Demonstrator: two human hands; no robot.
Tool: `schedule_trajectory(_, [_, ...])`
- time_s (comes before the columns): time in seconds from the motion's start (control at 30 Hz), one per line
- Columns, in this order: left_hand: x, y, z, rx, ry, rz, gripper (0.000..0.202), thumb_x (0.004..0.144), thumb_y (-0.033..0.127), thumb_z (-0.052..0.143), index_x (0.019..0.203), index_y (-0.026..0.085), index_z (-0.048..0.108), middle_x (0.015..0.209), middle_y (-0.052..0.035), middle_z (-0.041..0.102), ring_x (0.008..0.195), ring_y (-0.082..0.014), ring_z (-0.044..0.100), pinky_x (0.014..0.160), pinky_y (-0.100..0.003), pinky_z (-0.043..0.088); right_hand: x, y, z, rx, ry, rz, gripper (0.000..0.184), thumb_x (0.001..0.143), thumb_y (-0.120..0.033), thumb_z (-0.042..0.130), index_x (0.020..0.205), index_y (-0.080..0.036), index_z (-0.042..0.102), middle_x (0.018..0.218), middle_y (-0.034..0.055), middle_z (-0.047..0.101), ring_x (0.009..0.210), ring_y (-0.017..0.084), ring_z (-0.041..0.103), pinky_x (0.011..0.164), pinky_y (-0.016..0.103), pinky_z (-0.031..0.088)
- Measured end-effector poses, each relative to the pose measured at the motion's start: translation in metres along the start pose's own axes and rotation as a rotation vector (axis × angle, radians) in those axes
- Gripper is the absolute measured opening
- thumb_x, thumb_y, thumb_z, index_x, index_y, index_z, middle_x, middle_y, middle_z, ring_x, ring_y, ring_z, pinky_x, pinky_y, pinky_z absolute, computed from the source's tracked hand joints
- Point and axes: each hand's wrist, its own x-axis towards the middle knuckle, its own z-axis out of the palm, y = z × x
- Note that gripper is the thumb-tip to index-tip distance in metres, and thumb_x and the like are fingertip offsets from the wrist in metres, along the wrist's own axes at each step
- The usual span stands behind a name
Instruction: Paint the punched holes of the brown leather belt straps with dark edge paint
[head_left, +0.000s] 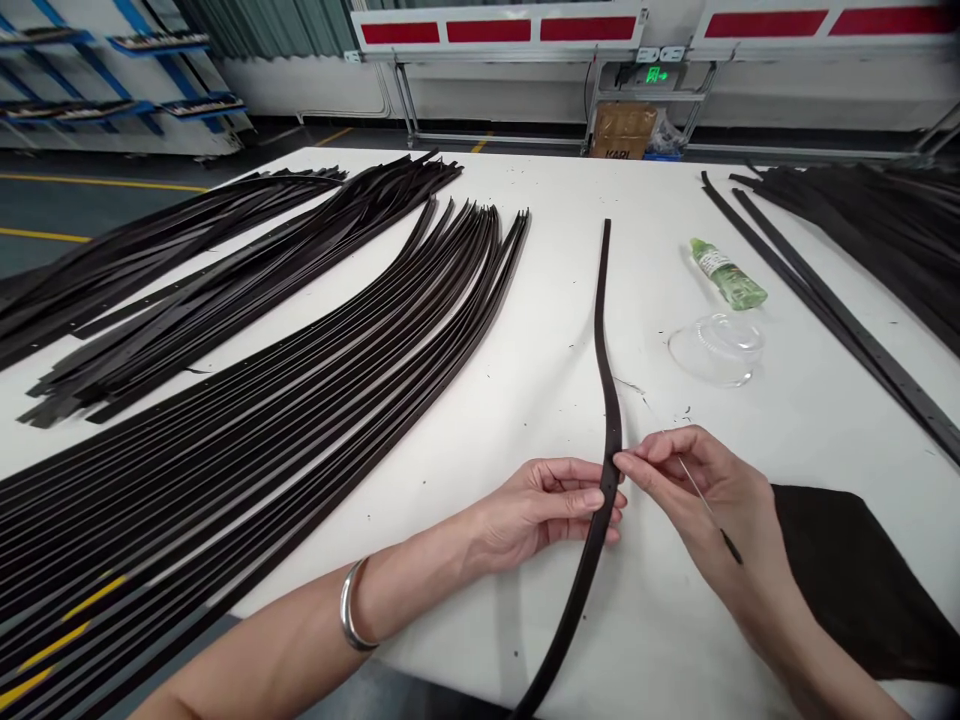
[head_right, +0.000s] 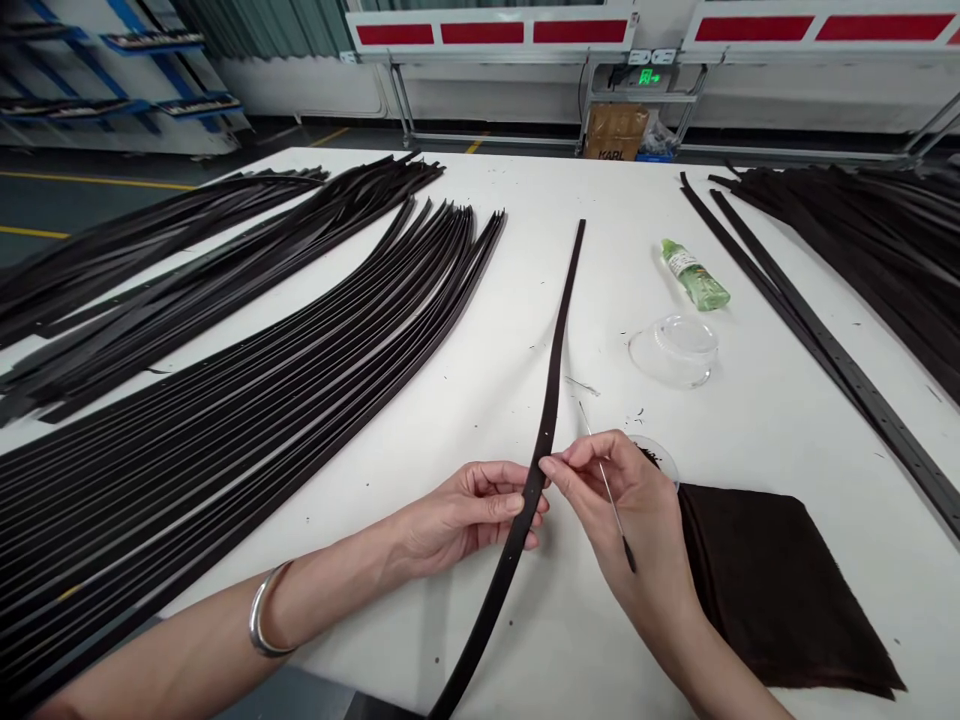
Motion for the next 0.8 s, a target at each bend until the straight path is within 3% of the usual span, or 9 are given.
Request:
schedule_trajectory(0.2, [-0.002,-0.002,0.001,0.010,-0.002,-0.045,0.024,0.080,0.019,0.075,0.102,0.010,0.073,0.093,-0.0085,0.072,0.080,-0.0137,0.069,0.079,-0.028,0.057,0.028,-0.008,-0.007,0.039,0.110,0.101,0.029,0.073,-0.040,0.081,0.082,-0.020,0.063,0.081,0.0002,0.066,0.069,0.010,0.062,0.054,0.017,0.047])
schedule_trajectory(0.27, [-0.002,-0.001,0.002,0.014,0.019,-0.049,0.025,0.079,0.019,0.076,0.102,0.010,0.073,0.093,-0.0080,0.072,0.079,-0.0135,0.069,0.079,-0.028,0.057,0.033,-0.008,-0.011,0.037,0.081,0.093,0.027,0.075,-0.040,0.080,0.087,-0.021,0.065,0.085,0.0019,0.069,0.077,0.014,0.066,0.062,0.020,0.052])
schedule_trajectory(0.37, [-0.001,0.001,0.002,0.016,0.054,-0.049,0.024,0.077,0.019,0.078,0.099,0.010,0.073,0.091,-0.0073,0.072,0.078,-0.0133,0.069,0.080,-0.028,0.057,0.029,-0.004,-0.024,0.027,0.055,0.017,0.028,0.086,-0.043,0.068,0.105,-0.022,0.067,0.106,0.0053,0.070,0.097,0.020,0.069,0.087,0.034,0.056])
schedule_trajectory(0.47, [0.001,0.002,0.002,0.020,0.109,-0.047,0.024,0.076,0.018,0.079,0.097,0.011,0.073,0.090,-0.0070,0.072,0.077,-0.0136,0.069,0.078,-0.027,0.057,0.020,0.004,-0.044,-0.047,0.105,-0.013,0.038,0.094,-0.047,0.053,0.124,-0.027,0.062,0.113,0.0051,0.070,0.093,0.021,0.070,0.085,0.039,0.058])
schedule_trajectory(0.53, [0.002,0.002,0.002,0.027,0.140,-0.045,0.023,0.076,0.018,0.079,0.097,0.011,0.073,0.090,-0.0067,0.073,0.076,-0.0135,0.069,0.078,-0.027,0.057,0.015,0.009,-0.060,-0.206,0.172,-0.034,0.034,0.095,-0.049,0.052,0.115,-0.028,0.068,0.105,0.0030,0.072,0.079,0.017,0.069,0.075,0.034,0.057])
schedule_trajectory(0.6, [0.003,0.003,0.001,0.043,0.149,-0.048,0.022,0.077,0.019,0.078,0.098,0.012,0.073,0.090,-0.0064,0.073,0.076,-0.0131,0.069,0.078,-0.027,0.056,0.012,0.016,-0.071,-0.381,0.200,-0.091,0.032,0.096,-0.049,0.051,0.094,-0.026,0.073,0.092,0.0012,0.072,0.070,0.013,0.064,0.068,0.029,0.053])
schedule_trajectory(0.7, [0.003,0.004,0.000,0.066,0.141,-0.061,0.022,0.078,0.020,0.078,0.098,0.012,0.072,0.089,-0.0062,0.073,0.078,-0.0131,0.068,0.078,-0.026,0.056,0.011,0.026,-0.077,-0.521,0.148,-0.239,0.037,0.100,-0.041,0.045,0.079,-0.023,0.069,0.074,0.0009,0.066,0.072,0.013,0.060,0.064,0.026,0.048])
schedule_trajectory(0.8, [0.002,0.004,0.000,0.073,0.156,-0.065,0.023,0.077,0.019,0.078,0.098,0.013,0.072,0.089,-0.0060,0.073,0.079,-0.0134,0.068,0.078,-0.026,0.055,0.012,0.035,-0.073,-0.607,0.105,-0.385,0.035,0.101,-0.032,0.043,0.074,-0.020,0.062,0.069,0.0016,0.063,0.072,0.014,0.057,0.063,0.027,0.046])
